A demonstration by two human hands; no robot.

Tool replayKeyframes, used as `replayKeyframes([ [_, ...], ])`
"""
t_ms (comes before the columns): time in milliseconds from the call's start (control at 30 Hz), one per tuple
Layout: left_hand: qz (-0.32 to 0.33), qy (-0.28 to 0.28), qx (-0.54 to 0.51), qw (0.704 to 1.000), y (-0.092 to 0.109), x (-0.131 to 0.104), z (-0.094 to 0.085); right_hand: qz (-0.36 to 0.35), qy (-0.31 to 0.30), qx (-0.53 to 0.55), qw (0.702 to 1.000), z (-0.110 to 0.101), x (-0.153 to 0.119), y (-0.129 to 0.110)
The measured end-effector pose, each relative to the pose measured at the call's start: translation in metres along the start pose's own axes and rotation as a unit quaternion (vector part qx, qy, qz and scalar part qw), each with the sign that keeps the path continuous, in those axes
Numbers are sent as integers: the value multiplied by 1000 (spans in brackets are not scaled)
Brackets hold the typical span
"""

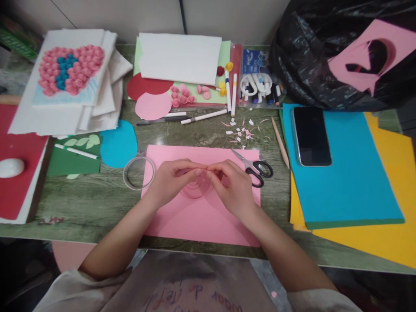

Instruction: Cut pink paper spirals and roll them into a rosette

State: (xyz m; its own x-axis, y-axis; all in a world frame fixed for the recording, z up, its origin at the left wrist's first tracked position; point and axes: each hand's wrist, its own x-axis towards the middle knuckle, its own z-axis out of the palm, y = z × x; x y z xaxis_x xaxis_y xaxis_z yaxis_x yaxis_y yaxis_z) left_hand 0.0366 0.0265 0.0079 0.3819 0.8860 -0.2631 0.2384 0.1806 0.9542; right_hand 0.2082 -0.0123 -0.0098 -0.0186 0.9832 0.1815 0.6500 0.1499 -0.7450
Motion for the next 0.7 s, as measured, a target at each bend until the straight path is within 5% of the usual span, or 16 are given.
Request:
replayKeyframes([
  [700,6,-6,5,1000,0,-1,2,9,0,31,999,0,0,0],
])
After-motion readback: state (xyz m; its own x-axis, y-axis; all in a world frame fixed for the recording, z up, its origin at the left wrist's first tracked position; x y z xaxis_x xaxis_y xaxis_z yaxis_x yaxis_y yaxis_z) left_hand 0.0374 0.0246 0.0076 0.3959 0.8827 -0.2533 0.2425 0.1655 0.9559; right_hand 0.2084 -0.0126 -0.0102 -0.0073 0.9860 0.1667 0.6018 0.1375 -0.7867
